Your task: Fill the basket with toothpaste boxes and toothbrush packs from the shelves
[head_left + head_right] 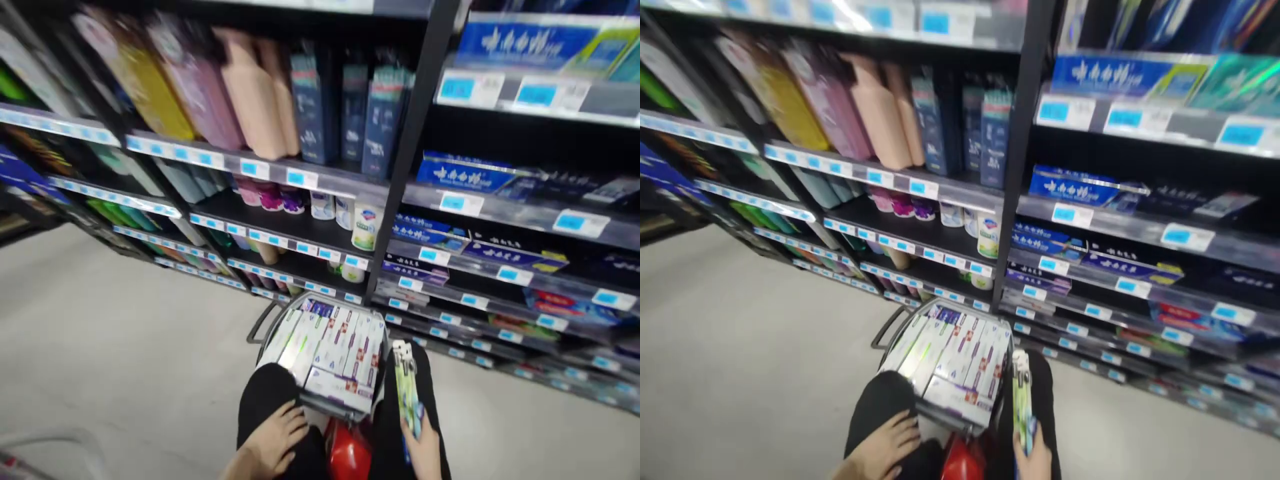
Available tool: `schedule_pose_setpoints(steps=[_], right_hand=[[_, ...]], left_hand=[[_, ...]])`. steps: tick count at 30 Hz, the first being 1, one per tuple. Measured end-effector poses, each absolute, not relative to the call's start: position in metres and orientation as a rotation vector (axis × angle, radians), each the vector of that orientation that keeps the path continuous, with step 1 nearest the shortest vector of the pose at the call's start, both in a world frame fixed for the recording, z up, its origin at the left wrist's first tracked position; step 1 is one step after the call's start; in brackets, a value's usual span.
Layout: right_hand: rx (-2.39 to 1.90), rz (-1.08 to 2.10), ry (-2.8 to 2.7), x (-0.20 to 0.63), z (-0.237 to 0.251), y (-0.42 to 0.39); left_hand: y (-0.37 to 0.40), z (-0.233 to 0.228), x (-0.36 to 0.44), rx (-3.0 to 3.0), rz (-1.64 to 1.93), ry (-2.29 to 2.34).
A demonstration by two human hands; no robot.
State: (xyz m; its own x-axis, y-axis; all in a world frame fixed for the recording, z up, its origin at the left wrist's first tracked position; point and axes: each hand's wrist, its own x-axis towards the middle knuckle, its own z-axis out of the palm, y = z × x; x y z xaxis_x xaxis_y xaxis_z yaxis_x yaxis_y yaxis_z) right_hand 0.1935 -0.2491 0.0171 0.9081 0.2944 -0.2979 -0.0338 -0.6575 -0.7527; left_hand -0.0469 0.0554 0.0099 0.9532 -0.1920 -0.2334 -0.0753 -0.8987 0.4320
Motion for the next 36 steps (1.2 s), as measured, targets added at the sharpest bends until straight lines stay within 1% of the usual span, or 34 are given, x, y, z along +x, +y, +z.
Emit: schedule_pose_setpoints(steps=[3,6,10,17,23,36], right_hand=[[-2.254,0.532,-0.167,0.192,0.015,-0.247],[-2.265,0.49,-0.213,0.195,0.023,-0.243],[-2.316,0.455,-0.236,0.198,0.032,-0.239],[-2.388,0.476,-0.281,0.198,0.026,-0.245],[-2.458,0.478,-0.282,0.197,0.026,-0.248],[-2.452,0.532,-0.299,0.196,0.029,-0.246]], left_hand=[[0.056,0.015,-0.038,2.722,-0.492,-0.171],[0.057,0.011,-0.034,2.743,-0.546,-0.21],[0.056,0.007,-0.033,2.762,-0.541,-0.195],[0.052,0.016,-0.028,2.757,-0.585,-0.186],[0.054,0.011,-0.034,2.718,-0.539,-0.217],[0.054,0.001,-0.044,2.731,-0.437,-0.22]])
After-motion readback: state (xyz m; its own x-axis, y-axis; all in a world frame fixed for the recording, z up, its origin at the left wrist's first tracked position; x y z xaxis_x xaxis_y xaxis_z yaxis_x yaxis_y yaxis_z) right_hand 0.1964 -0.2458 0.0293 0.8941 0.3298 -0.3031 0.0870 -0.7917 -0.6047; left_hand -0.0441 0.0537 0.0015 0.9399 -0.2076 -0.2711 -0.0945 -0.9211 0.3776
